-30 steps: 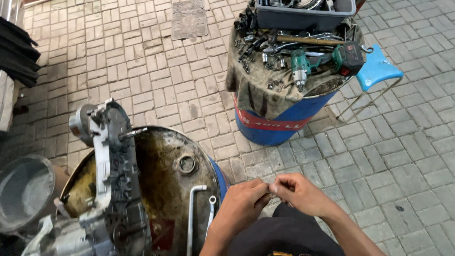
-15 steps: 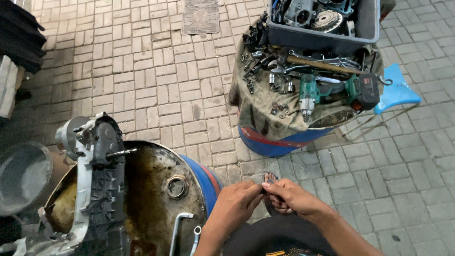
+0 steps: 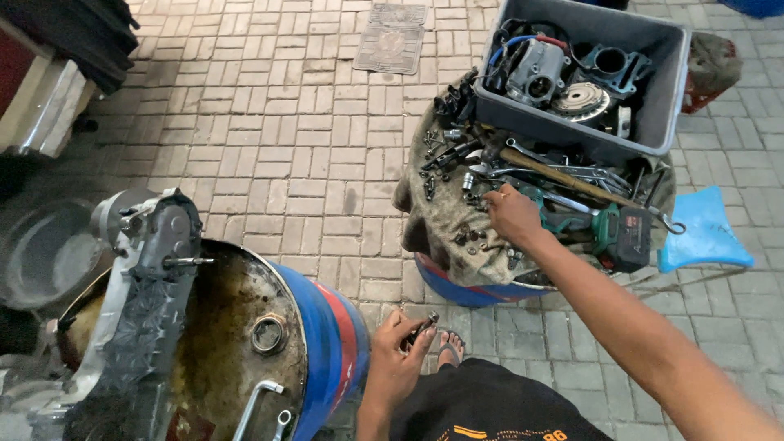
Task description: Removing bolts from an engine casing using wrenches and a breaker bar for leverage.
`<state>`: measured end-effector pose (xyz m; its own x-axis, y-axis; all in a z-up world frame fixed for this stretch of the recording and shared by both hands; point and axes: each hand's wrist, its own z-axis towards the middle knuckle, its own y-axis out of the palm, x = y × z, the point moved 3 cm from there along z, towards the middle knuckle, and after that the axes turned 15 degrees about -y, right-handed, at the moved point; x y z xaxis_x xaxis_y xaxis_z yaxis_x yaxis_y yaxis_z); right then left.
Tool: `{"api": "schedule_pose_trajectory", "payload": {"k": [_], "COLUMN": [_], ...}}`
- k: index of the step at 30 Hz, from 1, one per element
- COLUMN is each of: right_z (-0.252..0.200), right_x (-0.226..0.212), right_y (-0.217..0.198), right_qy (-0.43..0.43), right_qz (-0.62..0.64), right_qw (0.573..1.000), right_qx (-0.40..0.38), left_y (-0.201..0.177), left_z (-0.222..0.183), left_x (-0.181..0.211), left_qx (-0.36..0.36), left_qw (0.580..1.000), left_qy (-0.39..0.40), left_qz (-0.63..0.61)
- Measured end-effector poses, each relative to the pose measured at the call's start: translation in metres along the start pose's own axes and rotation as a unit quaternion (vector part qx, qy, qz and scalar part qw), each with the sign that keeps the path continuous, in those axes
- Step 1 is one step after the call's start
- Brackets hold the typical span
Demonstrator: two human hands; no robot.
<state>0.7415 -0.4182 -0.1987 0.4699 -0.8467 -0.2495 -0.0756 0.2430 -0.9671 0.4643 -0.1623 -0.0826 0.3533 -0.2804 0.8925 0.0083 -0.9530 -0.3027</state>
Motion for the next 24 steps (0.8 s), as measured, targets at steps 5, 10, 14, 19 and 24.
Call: {"api": "schedule_pose_trajectory", "payload": {"k": [5, 10, 14, 19, 24], "right_z": [0.042, 0.055, 0.04, -0.006, -0.09], "right_x": [0.017, 0.023, 0.006, -0.03, -0.105], "right_y": [0.014, 0.025, -0.01, -0.062, -0.099], "right_qy": [-0.03, -0.091, -0.129, -0.036, 0.28], "right_qz": [-0.082, -0.134, -0.153, 0.092, 0.547], "right_qw": [0.982, 0.977, 0.974, 0.994, 0.785], "right_qx": [-0.166, -0.138, -0.107, 0.037, -0.079], "left_y": [0.005, 0.009, 0.021, 0.039, 0.081], "left_z": [-0.005, -0.008, -0.001, 0.021, 0.052], "left_x": [-0.002, 0.011, 0.008, 0.021, 0.03], "left_qx": [0.035, 0.038, 0.048, 0.053, 0.049], "left_qw": [0.997, 0.991, 0.993, 0.992, 0.993], "left_qy": [-0.066, -0.125, -0.084, -0.097, -0.106], "left_qz": [-0.02, -0.04, -0.066, -0.059, 0.015]}}
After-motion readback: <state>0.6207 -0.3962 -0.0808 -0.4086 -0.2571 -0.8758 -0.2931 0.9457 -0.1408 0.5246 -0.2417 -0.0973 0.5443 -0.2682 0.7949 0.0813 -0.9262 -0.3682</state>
